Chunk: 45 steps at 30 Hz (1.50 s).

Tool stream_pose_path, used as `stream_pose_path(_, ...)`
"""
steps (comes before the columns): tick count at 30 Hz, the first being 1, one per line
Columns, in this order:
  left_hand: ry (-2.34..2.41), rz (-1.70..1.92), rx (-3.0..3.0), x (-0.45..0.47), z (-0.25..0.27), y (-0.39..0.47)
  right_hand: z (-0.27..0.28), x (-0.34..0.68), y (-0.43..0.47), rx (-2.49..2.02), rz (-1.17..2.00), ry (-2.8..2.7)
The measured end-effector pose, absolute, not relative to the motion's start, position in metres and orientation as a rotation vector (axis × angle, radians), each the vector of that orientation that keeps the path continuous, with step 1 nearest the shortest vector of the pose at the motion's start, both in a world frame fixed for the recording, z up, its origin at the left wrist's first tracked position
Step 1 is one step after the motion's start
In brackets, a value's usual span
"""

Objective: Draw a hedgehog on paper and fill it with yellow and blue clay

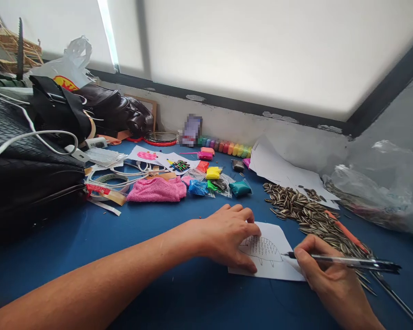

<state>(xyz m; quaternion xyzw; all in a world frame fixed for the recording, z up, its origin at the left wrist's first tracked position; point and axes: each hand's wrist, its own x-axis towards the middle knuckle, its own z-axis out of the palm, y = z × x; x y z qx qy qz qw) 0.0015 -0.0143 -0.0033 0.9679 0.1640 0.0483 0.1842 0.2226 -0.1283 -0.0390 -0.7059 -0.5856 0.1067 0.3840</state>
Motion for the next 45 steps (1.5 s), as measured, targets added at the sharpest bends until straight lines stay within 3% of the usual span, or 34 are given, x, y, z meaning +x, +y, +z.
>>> stream_pose_path(18, 0.463, 0.123, 2.738, 0.001, -0.003, -0.014, -0.015, 0.204, -0.124, -1.765, 0.179, -1.638)
stream_pose_path(45, 0.467, 0.127, 2.733, 0.001, -0.003, -0.014, -0.021, 0.205, -0.125, -1.714, 0.116, -1.692)
